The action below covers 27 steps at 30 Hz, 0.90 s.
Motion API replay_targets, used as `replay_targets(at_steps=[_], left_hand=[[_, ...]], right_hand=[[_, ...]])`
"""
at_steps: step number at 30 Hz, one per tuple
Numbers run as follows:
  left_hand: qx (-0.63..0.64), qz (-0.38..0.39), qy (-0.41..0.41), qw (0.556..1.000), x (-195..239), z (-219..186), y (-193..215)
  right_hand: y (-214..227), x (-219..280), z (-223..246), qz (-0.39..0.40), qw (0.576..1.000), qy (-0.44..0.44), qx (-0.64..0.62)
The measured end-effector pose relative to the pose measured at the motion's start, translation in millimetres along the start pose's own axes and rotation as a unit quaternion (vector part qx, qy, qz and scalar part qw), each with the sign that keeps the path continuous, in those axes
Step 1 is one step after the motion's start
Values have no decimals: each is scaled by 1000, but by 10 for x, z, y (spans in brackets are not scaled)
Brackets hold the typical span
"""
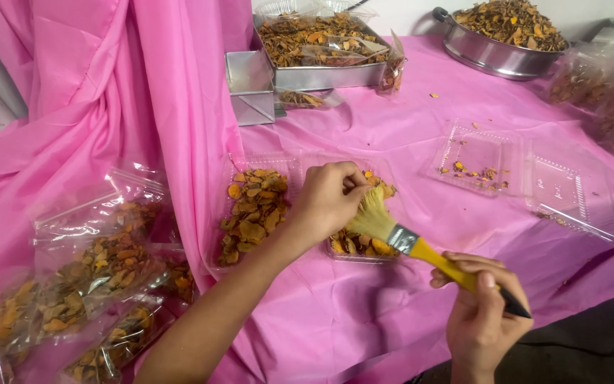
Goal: The person packs dried orange slices into small clear plastic bags on a pink-covered table. They use a small brush to sweep loose pieces from a plastic tray into the bags and then seal them.
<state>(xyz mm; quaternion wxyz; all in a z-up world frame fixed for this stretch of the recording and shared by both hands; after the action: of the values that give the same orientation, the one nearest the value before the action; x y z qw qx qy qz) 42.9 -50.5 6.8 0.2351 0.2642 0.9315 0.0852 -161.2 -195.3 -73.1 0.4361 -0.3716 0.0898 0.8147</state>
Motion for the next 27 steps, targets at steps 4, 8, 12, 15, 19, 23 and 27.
replay_targets(at_steps=[4,8,12,15,19,23,27], left_hand=[[48,13,58,997,5,-33,9],[54,11,68,996,15,-179,68],[60,16,35,997,-16,-170,50],[97,44,138,985,-24,-233,76],[303,53,194,932,-73,-102,14],[349,78,206,911,-63,62,7],[314,67,246,914,-176,42,28]], right_hand=[[38,-111,55,-39,998,39,18],[19,-148,88,-59,993,83,63],[122,-288,-85,-17,996,84,11],[156,-295,-232,-50,996,-8,-68],[79,-260,-134,-21,997,28,-70],[97,-280,-143,-7,994,46,-94],[81,-166,-150,56,993,35,-99]])
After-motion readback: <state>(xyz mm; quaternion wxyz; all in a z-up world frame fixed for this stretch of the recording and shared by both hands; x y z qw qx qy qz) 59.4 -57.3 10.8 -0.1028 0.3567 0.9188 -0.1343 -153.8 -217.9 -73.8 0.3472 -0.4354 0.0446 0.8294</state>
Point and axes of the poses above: each hand's wrist, its own x-axis away from the middle knuckle, its own y-axis out of the back of the hand, z = x × y, the point moved 4 cm from there along -x, towards the middle knuckle, and after that the axes turned 12 degrees about x, right-handed, at the moved point
